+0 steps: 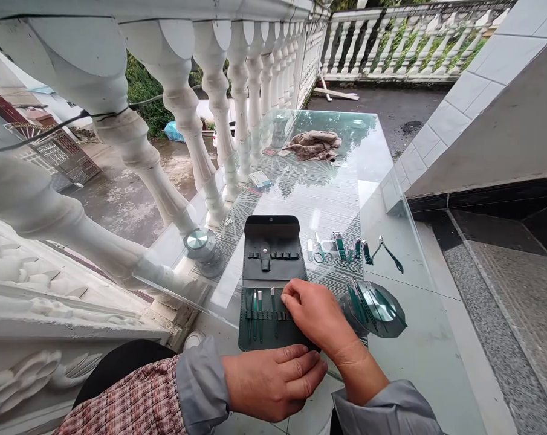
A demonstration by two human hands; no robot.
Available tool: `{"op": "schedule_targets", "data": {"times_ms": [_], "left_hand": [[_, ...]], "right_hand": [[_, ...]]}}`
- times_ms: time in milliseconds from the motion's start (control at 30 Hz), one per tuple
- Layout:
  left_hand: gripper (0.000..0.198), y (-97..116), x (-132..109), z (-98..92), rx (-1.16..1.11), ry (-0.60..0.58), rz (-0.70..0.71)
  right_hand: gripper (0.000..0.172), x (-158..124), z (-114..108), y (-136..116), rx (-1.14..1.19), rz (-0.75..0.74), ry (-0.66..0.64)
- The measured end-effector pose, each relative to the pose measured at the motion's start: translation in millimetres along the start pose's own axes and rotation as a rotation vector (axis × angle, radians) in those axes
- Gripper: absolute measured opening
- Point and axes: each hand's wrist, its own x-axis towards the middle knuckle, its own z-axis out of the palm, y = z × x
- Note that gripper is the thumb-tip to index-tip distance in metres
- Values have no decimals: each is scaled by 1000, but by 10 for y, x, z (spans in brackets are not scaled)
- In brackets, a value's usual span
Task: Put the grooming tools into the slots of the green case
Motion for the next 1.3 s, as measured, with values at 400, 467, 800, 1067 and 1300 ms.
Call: {"op": "schedule_targets", "data": {"times_ms": [400,467,800,1067,1300], "left_hand": [[41,-9,11,-7,23,-21,13],[41,-11,11,-7,25,-22,17],[40,-13,10,-17,18,-58,31],[40,-18,7,-26,17,-62,31],[39,-1,11,-11,20,-44,19]], "right_hand": [[11,38,167,23,-5,-167,102],[8,40,172,29,-13,-162,95],[22,51,199,29,-35,-228,121],[19,45,179,23,-77,-252,81],[9,-30,106,49,-60,-245,79]]}}
